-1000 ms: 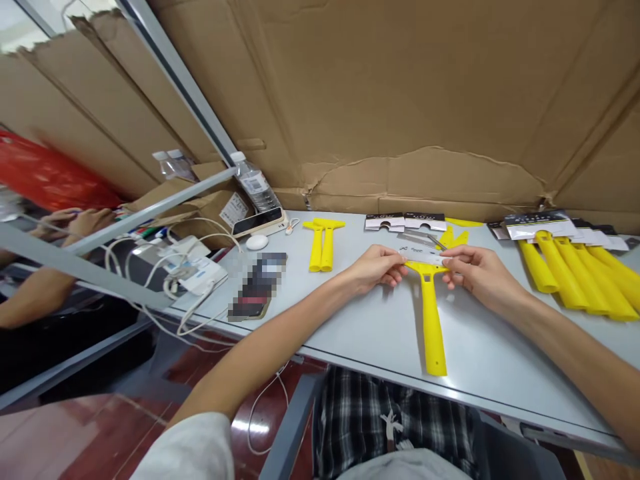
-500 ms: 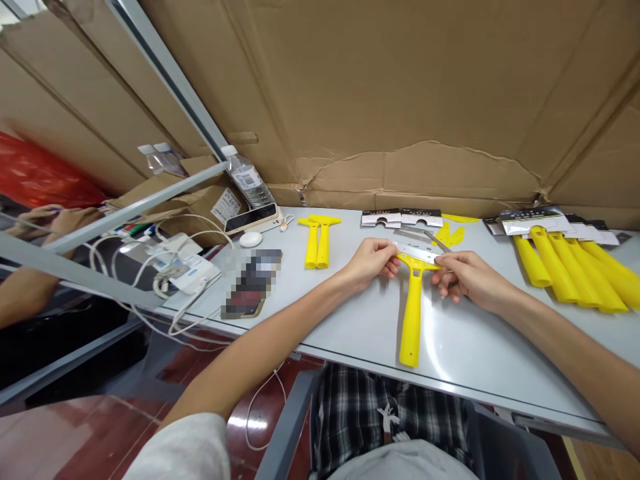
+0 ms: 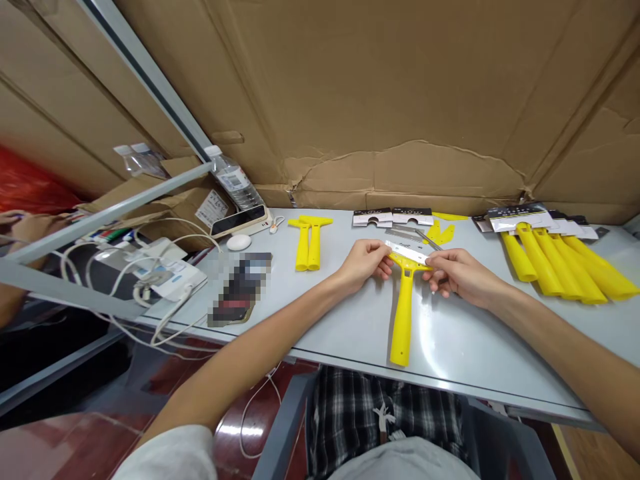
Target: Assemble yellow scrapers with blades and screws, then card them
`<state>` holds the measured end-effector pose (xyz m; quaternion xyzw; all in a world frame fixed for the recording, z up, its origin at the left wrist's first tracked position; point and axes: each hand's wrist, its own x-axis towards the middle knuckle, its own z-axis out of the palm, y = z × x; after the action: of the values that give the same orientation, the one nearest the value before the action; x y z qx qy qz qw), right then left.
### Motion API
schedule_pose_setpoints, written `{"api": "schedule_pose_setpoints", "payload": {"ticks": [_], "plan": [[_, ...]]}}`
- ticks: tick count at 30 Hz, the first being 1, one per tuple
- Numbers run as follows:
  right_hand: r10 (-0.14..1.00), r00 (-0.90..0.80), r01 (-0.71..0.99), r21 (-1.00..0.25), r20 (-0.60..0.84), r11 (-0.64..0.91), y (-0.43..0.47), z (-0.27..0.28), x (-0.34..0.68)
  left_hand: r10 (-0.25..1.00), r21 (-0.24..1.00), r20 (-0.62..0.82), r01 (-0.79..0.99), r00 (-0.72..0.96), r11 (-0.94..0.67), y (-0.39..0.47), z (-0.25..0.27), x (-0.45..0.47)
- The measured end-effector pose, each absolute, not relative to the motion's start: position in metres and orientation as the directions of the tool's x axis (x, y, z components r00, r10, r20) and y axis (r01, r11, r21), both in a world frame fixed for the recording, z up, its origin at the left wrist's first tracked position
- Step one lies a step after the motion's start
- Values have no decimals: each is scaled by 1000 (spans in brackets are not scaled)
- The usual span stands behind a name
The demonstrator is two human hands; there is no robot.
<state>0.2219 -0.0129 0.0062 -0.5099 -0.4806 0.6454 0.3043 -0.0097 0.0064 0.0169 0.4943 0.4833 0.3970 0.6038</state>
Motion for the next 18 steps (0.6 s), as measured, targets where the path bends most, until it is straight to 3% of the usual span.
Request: {"api": "schedule_pose_setpoints", "payload": {"ticks": [11, 18], "plan": [[887, -338, 94, -949, -316, -302, -12, 8, 225, 955, 986, -143, -47, 261, 160, 7, 19, -14], [894, -314, 103, -948, -319, -302, -10, 3, 225, 935, 966, -218, -75, 279, 248, 9, 21, -17]]}}
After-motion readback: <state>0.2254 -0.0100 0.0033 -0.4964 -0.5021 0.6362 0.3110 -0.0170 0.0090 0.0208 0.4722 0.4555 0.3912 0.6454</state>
